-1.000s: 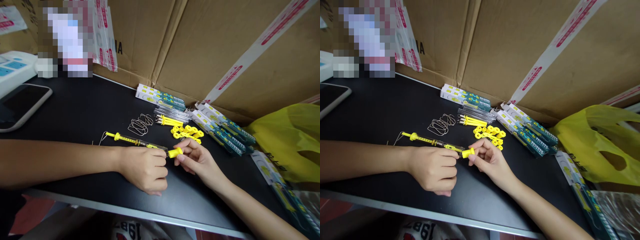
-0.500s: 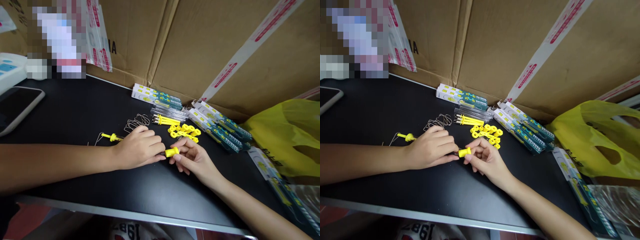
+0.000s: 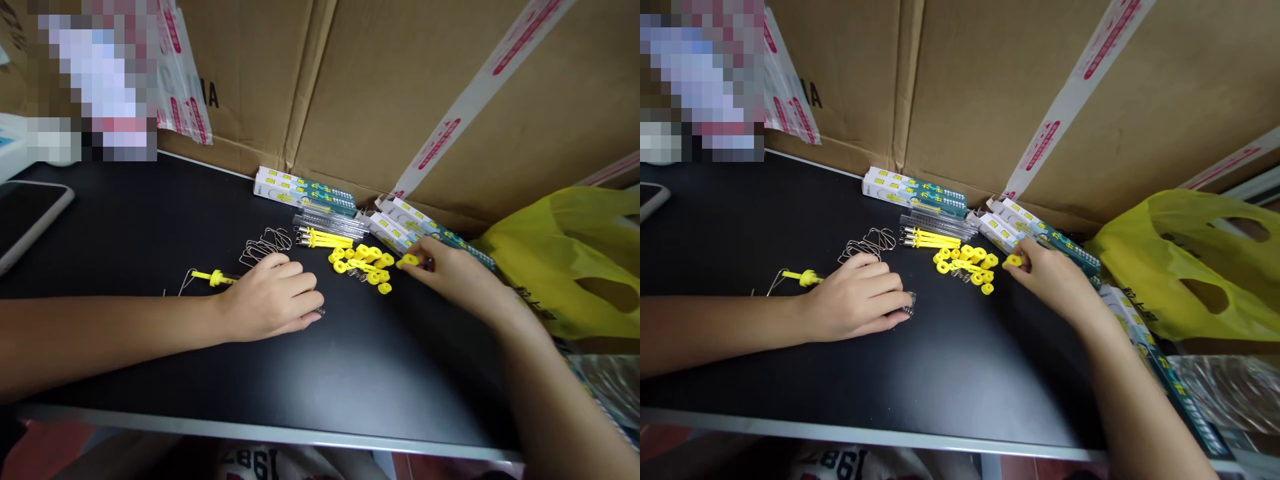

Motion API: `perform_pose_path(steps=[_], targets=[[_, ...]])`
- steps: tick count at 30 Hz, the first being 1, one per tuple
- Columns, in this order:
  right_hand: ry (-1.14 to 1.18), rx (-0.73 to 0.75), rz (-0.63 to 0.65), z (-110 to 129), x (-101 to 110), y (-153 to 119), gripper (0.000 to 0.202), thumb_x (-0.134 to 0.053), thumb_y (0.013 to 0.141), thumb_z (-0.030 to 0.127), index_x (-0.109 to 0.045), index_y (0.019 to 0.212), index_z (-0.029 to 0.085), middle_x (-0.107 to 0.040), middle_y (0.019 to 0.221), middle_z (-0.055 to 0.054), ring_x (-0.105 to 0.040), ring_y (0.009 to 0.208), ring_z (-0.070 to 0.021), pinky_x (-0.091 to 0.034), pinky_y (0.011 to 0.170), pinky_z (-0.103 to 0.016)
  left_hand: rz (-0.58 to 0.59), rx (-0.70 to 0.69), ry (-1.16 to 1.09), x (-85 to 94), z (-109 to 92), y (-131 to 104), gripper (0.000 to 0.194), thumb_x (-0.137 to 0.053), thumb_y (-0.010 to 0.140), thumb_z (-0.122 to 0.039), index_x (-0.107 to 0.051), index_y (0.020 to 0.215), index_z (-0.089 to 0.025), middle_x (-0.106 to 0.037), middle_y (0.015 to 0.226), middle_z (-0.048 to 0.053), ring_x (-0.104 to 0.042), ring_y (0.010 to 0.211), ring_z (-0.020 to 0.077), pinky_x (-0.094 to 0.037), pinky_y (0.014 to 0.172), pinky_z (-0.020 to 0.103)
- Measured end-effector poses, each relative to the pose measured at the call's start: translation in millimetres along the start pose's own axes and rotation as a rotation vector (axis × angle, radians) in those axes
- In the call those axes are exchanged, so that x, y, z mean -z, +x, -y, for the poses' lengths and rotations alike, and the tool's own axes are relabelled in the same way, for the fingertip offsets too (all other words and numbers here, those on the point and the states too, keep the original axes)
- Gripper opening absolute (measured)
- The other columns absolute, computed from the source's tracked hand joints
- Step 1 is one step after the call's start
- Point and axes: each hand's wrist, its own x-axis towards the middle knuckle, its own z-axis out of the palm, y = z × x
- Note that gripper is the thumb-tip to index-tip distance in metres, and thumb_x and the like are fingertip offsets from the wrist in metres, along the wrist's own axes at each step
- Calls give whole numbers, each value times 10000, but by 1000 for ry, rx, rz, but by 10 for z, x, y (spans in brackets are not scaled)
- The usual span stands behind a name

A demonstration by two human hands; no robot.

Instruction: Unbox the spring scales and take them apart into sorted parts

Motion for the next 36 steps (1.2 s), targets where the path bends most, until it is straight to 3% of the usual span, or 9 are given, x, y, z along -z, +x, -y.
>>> perform_pose_path(steps=[6, 11, 13, 16, 18, 20, 23, 31, 36], targets=[[169, 50, 81, 8, -189, 63, 225, -548, 826, 354, -547, 959, 172, -611, 689, -19, -539, 552, -141, -378, 503, -242, 3, -5, 5, 7, 6, -7, 202, -455, 933, -302, -616, 880, -194, -563, 760, -8, -469, 704, 140, -321, 724, 308], [173, 54, 144, 61, -100, 16, 421, -552, 836, 453, -522, 1133, 156, -609, 683, -11, -553, 554, -151, -371, 492, -245, 3, 0, 8, 0, 4, -4, 186, -472, 926, -298, -615, 875, -189, -562, 762, -4, -478, 711, 138, -323, 735, 303], [59, -4, 70, 161, -25, -34, 483, -552, 839, 455, -499, 1206, 146, -608, 659, -10, -546, 523, -162, -343, 473, -256, 0, -4, 6, -5, 5, -4, 186, -476, 927, -301, -612, 870, -189, -563, 765, -4, -476, 706, 135, -321, 733, 301], [-2, -4, -177, 439, 46, -173, 394, -546, 855, 405, -545, 1176, 177, -608, 661, -18, -546, 517, -169, -362, 488, -272, -8, -19, -3, -10, 6, -2, 209, -465, 938, -316, -611, 861, -188, -571, 767, -6, -469, 699, 134, -321, 735, 303], [142, 230, -241, 660, 25, -302, 308, -554, 863, 355, -576, 1129, 201, -646, 778, -49, -604, 645, -180, -440, 578, -285, -13, -37, -16, -8, 3, 4, 219, -458, 945, -325, -613, 867, -192, -578, 768, -9, -472, 706, 135, -320, 740, 304], [250, 543, -154, 851, -51, -430, 276, -568, 863, 311, -587, 1126, 227, -670, 872, -68, -624, 762, -192, -480, 679, -304, -25, -56, -25, -4, -3, 13, 229, -456, 948, -330, -613, 854, -194, -579, 756, -11, -475, 708, 136, -319, 737, 304], [314, 690, -118, 1011, -206, -555, 229, -549, 879, 227, -609, 1098, 254, -675, 885, -62, -613, 732, -174, -470, 631, -293, -49, -80, -35, -1, -15, 25, 263, -444, 955, -324, -611, 803, -188, -565, 716, -12, -469, 688, 133, -315, 719, 301], [522, 762, -127, 1016, -324, -498, 208, -552, 870, 159, -569, 1066, 227, -673, 905, -61, -615, 773, -170, -498, 684, -312, -33, -127, -90, -16, -9, 9, 295, -390, 972, -345, -610, 848, -191, -570, 739, -6, -482, 719, 143, -322, 743, 308], [315, 506, -260, 874, -162, -366, 62, -568, 855, 188, -567, 913, 210, -647, 848, -57, -613, 803, -182, -493, 717, -305, 24, 56, -21, 17, -16, 6, 248, -464, 933, -353, -564, 1078, -179, -603, 988, 33, -511, 877, 189, -338, 797, 320]])
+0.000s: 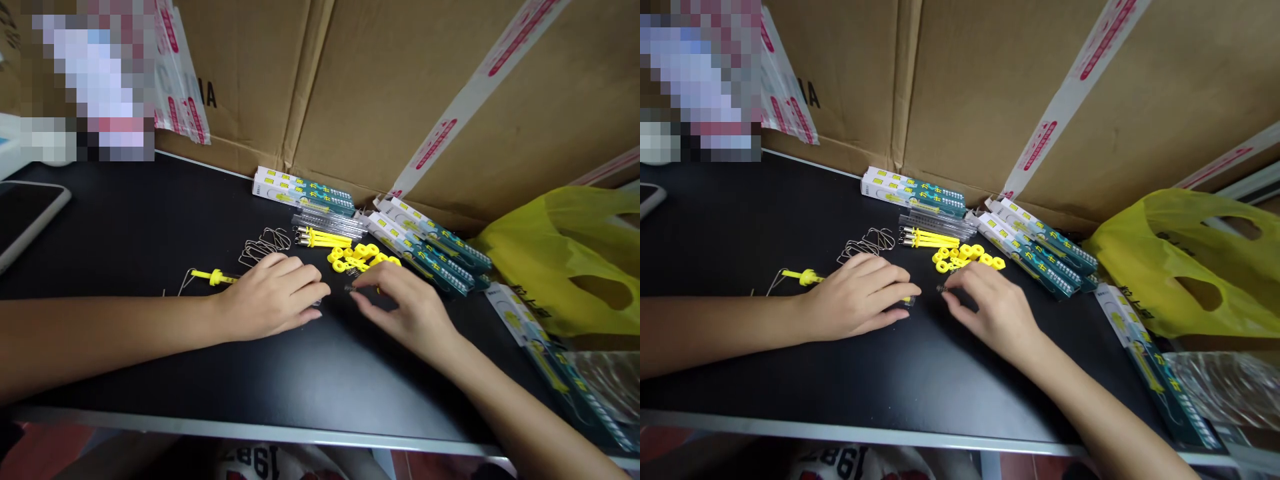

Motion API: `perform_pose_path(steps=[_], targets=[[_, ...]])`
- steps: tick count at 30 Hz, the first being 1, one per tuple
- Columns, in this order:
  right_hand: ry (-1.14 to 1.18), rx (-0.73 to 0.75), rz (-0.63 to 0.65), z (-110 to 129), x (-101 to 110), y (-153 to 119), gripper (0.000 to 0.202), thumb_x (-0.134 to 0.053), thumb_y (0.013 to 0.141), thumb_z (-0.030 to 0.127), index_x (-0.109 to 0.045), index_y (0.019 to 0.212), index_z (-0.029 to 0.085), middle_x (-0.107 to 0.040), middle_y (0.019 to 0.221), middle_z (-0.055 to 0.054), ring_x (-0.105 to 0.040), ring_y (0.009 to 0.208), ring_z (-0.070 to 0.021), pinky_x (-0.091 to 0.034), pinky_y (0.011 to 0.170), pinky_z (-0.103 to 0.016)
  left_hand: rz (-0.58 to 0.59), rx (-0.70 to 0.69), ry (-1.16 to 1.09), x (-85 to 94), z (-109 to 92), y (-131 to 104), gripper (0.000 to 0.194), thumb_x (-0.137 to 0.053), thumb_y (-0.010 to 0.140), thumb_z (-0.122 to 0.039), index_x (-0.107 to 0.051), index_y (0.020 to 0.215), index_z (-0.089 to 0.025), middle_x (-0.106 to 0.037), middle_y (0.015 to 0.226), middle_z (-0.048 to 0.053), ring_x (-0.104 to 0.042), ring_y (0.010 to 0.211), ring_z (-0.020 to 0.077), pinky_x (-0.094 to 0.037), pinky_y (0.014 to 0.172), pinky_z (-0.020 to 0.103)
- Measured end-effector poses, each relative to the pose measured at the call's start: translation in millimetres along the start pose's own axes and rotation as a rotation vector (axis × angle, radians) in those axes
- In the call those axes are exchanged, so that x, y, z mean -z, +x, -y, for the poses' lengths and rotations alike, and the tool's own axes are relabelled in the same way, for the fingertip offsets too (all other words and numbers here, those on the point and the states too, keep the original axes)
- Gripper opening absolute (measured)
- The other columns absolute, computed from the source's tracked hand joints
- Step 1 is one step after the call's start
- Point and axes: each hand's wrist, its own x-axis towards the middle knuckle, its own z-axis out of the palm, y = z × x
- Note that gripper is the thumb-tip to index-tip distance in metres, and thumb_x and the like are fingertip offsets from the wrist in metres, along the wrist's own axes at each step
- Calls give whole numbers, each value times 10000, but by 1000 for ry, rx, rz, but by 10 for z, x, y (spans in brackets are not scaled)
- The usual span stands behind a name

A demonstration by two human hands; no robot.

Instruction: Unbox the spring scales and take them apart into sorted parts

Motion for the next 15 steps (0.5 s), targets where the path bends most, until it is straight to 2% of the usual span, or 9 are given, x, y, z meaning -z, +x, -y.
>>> perform_pose_path(steps=[3, 7, 10, 15], targets=[[-284, -36, 14, -93, 74, 25, 48, -526, 874, 214, -570, 886, 199, -641, 840, -62, -611, 797, -196, -467, 665, -292, 42, 58, 38, 2, -13, -2, 231, -490, 898, -303, -557, 1076, -172, -595, 1011, 36, -511, 882, 200, -346, 778, 324], [-591, 10, 178, -169, 47, 23, 106, -496, 894, 224, -583, 860, 174, -630, 848, -74, -597, 808, -222, -433, 643, -308, 113, 122, 69, -16, -16, 2, 210, -485, 845, -267, -569, 1006, -162, -583, 933, 41, -504, 834, 206, -348, 727, 334], [-657, 27, 237, -205, 0, 22, 114, -487, 897, 217, -580, 854, 167, -623, 866, -80, -589, 821, -224, -427, 652, -310, 143, 155, 98, -21, -12, 10, 175, -490, 808, -263, -570, 924, -161, -563, 866, 41, -497, 801, 212, -337, 692, 344], [-640, 14, 236, -241, -4, 18, 105, -493, 896, 224, -583, 906, 170, -624, 898, -82, -592, 843, -232, -440, 672, -319, 169, 175, 115, -8, -11, 4, 140, -476, 798, -286, -552, 843, -178, -542, 821, 31, -494, 780, 216, -329, 668, 352]])
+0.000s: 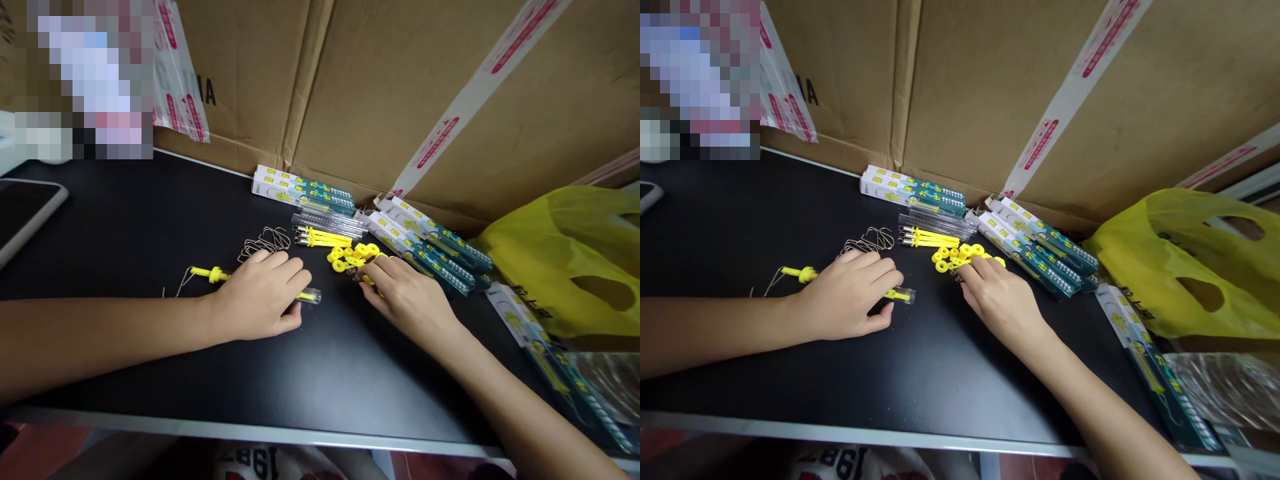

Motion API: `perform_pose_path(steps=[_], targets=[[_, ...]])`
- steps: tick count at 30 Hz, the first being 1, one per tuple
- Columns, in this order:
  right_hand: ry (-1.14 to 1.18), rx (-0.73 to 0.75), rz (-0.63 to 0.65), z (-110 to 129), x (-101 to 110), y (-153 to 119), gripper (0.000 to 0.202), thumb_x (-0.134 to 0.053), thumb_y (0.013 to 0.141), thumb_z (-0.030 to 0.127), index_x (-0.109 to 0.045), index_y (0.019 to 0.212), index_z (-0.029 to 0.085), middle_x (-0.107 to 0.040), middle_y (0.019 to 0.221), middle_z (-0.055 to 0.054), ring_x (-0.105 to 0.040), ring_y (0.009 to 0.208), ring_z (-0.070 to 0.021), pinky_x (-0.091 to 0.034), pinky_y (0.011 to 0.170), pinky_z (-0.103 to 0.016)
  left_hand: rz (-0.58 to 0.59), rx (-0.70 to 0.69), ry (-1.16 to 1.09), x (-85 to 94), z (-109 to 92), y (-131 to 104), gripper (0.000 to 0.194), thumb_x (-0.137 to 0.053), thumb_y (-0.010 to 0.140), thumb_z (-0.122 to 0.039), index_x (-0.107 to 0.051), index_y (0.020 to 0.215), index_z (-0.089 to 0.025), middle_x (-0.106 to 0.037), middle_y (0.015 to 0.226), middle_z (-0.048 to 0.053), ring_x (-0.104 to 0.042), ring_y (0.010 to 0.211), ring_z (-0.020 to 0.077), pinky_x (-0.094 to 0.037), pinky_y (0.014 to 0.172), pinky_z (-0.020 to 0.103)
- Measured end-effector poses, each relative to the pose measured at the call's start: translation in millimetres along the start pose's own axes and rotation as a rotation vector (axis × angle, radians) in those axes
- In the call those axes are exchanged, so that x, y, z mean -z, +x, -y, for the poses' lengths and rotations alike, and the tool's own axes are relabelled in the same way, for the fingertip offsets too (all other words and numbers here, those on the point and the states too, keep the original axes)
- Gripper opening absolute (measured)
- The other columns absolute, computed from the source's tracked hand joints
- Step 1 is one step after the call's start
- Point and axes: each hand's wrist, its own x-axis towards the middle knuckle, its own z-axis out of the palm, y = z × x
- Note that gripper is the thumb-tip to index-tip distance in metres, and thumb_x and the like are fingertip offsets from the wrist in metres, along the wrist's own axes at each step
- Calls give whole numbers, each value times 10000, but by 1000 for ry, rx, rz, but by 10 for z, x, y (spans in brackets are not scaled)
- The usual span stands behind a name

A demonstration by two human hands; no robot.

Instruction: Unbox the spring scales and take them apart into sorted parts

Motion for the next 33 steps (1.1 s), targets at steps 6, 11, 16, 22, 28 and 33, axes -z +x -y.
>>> perform_pose_path(steps=[6, 11, 16, 22, 28, 33], targets=[[426, -48, -49, 152, 80, -25, 195, -501, 909, 307, -564, 1049, 186, -628, 951, -74, -603, 884, -207, -471, 756, -307, 3, -68, -23, -7, -4, -12, 117, -472, 848, -267, -550, 868, -182, -542, 827, 14, -491, 778, 197, -331, 656, 330], [839, -3, 26, 420, 98, -38, 239, -575, 873, 373, -546, 1026, 192, -608, 911, -50, -573, 829, -170, -460, 725, -282, -29, -212, -61, -14, -12, -12, 162, -429, 933, -286, -557, 963, -190, -562, 853, -3, -498, 796, 179, -343, 667, 312], [1108, -140, 50, 319, 94, -20, 131, -553, 891, 330, -546, 940, 209, -566, 770, -1, -501, 646, -121, -402, 575, -240, -53, -140, -83, -12, -2, -7, 243, -392, 955, -311, -522, 1100, -167, -593, 934, 30, -528, 821, 188, -383, 704, 308], [1475, -374, -127, 57, 115, 9, 153, -517, 904, 365, -498, 872, 216, -591, 661, 13, -459, 550, -101, -344, 493, -220, 2, 32, -199, -54, 20, 12, 229, -362, 948, -242, -476, 1128, -157, -614, 932, 32, -583, 816, 181, -432, 716, 298], [1690, -453, -146, 84, 88, 3, 159, -556, 871, 362, -476, 867, 225, -597, 574, 35, -353, 430, -74, -239, 406, -197, 82, 68, -287, -42, 53, 15, 228, -335, 970, -286, -456, 1139, -192, -619, 890, 13, -626, 770, 174, -453, 643, 273], [1735, -468, -138, 82, 80, -4, 146, -565, 863, 336, -467, 862, 228, -580, 506, 48, -350, 392, -67, -204, 382, -179, 106, 89, -317, -17, 77, 15, 262, -326, 978, -319, -434, 1192, -214, -622, 848, 1, -636, 719, 166, -445, 591, 251]])
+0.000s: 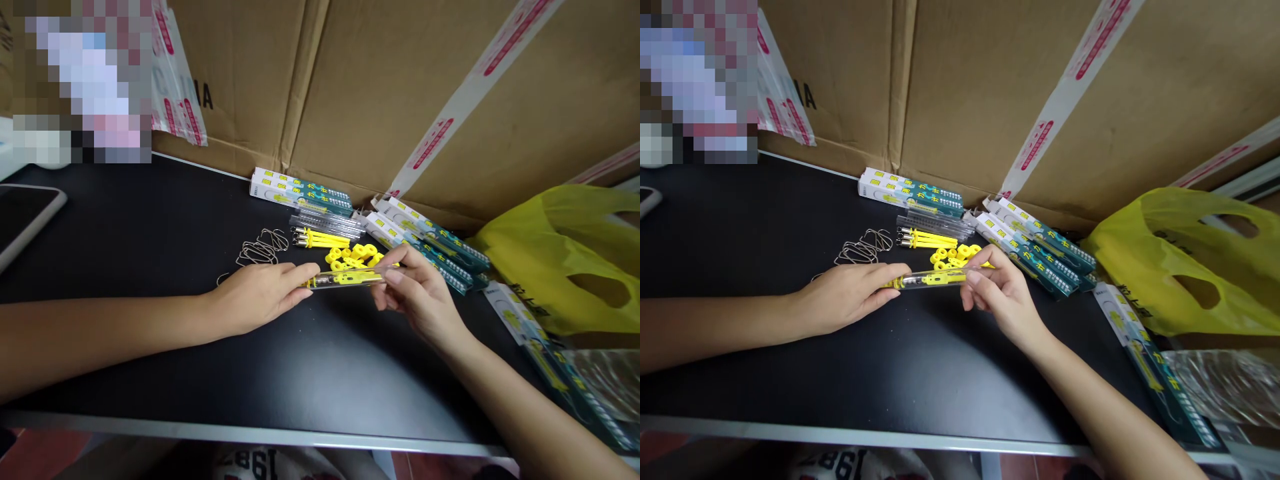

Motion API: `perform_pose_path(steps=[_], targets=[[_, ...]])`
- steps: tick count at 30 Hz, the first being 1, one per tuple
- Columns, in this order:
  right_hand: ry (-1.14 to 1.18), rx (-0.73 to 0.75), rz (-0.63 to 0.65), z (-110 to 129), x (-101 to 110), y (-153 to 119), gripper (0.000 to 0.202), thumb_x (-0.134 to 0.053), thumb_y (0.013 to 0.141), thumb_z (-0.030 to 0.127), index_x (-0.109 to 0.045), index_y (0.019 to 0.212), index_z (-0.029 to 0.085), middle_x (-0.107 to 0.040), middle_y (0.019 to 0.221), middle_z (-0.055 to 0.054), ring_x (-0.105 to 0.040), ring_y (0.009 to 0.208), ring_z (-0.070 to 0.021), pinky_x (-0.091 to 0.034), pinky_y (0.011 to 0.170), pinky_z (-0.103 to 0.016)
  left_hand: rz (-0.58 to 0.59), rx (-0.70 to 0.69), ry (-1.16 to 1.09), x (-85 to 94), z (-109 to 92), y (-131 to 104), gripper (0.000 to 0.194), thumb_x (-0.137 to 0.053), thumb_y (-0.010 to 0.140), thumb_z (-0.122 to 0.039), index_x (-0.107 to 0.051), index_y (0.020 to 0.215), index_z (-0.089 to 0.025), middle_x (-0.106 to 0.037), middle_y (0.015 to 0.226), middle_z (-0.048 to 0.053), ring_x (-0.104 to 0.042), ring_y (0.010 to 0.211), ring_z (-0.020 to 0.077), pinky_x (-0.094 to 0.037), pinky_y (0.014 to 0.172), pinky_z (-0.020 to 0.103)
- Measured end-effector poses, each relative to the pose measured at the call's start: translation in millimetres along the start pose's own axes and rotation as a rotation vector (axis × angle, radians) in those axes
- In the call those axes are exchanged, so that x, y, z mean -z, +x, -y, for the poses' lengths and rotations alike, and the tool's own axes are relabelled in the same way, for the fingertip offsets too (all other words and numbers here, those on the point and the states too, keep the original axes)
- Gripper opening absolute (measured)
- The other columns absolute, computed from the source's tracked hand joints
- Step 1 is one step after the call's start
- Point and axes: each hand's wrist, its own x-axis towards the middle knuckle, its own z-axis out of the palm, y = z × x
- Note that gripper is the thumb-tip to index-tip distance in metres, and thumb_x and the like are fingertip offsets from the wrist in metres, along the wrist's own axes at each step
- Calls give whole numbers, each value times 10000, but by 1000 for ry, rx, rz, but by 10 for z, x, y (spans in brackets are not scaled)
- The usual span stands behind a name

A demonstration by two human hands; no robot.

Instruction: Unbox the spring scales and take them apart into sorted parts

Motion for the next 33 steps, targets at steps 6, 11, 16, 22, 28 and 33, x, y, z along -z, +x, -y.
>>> perform_pose_path(steps=[6, 11, 16, 22, 28, 33], targets=[[42, -30, -22, 27, -11, -10, 160, -588, 842, 334, -469, 852, 227, -590, 505, 46, -346, 371, -62, -201, 357, -162, -16, 20, -65, -4, 6, -11, 313, -362, 974, -368, -393, 1269, -270, -658, 935, -7, -655, 768, 159, -440, 617, 234], [95, -1, -95, 95, -10, -13, 165, -625, 810, 331, -498, 851, 233, -604, 544, 42, -432, 384, -82, -262, 315, -159, -29, 70, -147, 18, 6, -19, 362, -451, 932, -414, -404, 1231, -216, -647, 810, -24, -613, 619, 132, -383, 547, 213], [111, 58, -207, 192, 57, 4, 162, -627, 801, 357, -514, 805, 241, -569, 530, 40, -451, 390, -100, -286, 292, -179, -34, 74, -174, 29, -1, -8, 324, -494, 909, -400, -448, 1163, -206, -556, 637, -68, -538, 504, 111, -331, 496, 201], [43, 170, -335, 274, 174, 52, 150, -561, 834, 390, -509, 771, 264, -478, 542, 34, -393, 391, -113, -243, 303, -226, -77, 46, -135, 8, 15, -12, 216, -398, 951, -372, -523, 936, -197, -598, 660, -41, -600, 572, 125, -335, 517, 209], [99, 265, -524, 357, 417, 131, 183, -513, 841, 355, -513, 689, 254, -381, 514, 11, -309, 423, -122, -173, 358, -272, -84, 45, -143, 20, 15, -6, 217, -384, 957, -336, -528, 896, -185, -594, 687, -25, -603, 625, 134, -380, 575, 221], [190, 284, -602, 248, 563, 251, 132, -592, 784, 310, -514, 701, 245, -436, 588, 10, -433, 534, -124, -281, 401, -253, -120, -15, -147, 9, 20, 1, 206, -403, 954, -323, -527, 865, -185, -578, 686, -36, -580, 612, 114, -364, 572, 215]])
